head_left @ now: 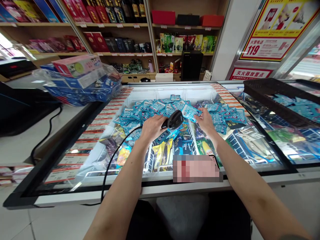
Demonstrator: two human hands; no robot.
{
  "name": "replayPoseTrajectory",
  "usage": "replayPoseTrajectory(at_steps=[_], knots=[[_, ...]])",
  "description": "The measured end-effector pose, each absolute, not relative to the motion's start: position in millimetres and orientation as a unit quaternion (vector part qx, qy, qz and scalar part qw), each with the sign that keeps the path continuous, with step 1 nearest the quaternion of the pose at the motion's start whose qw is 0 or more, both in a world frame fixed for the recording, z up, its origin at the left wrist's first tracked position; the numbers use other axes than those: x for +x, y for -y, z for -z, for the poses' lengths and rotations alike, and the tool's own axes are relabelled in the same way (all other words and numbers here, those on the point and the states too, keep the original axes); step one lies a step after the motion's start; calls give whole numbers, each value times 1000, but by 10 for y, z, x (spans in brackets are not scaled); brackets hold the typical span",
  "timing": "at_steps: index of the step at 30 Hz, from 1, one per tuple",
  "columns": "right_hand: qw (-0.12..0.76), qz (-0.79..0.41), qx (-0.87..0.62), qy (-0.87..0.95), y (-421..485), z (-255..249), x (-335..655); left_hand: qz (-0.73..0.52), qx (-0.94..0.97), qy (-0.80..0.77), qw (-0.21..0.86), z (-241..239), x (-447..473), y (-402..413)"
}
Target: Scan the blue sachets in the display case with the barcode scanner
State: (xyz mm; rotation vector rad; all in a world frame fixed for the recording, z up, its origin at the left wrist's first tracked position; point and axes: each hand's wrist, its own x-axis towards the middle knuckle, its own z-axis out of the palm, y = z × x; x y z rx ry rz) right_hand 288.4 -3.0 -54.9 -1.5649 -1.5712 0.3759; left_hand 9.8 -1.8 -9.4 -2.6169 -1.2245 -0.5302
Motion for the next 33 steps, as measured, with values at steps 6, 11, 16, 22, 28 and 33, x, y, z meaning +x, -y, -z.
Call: replayPoseTrajectory(at_steps=[6,11,16,22,28,33], knots=[[447,-163,-630,614,-9,576,2890,171,-887,416,109,94,96,16],[478,-163,-611,610,-25,579,2892,183,-883,416,118,98,95,18],[493,-84,-636,587,30,428,3060,190,-873,430,128,61,52,20],[418,64,-750,509,137,294,3404,216,-842,469,155,26,-28,-4],[343,168,-808,450,181,352,3515,213,-834,476,180,37,-48,-21],[293,207,-764,537,166,418,3389,208,-839,466,188,51,-50,-31]])
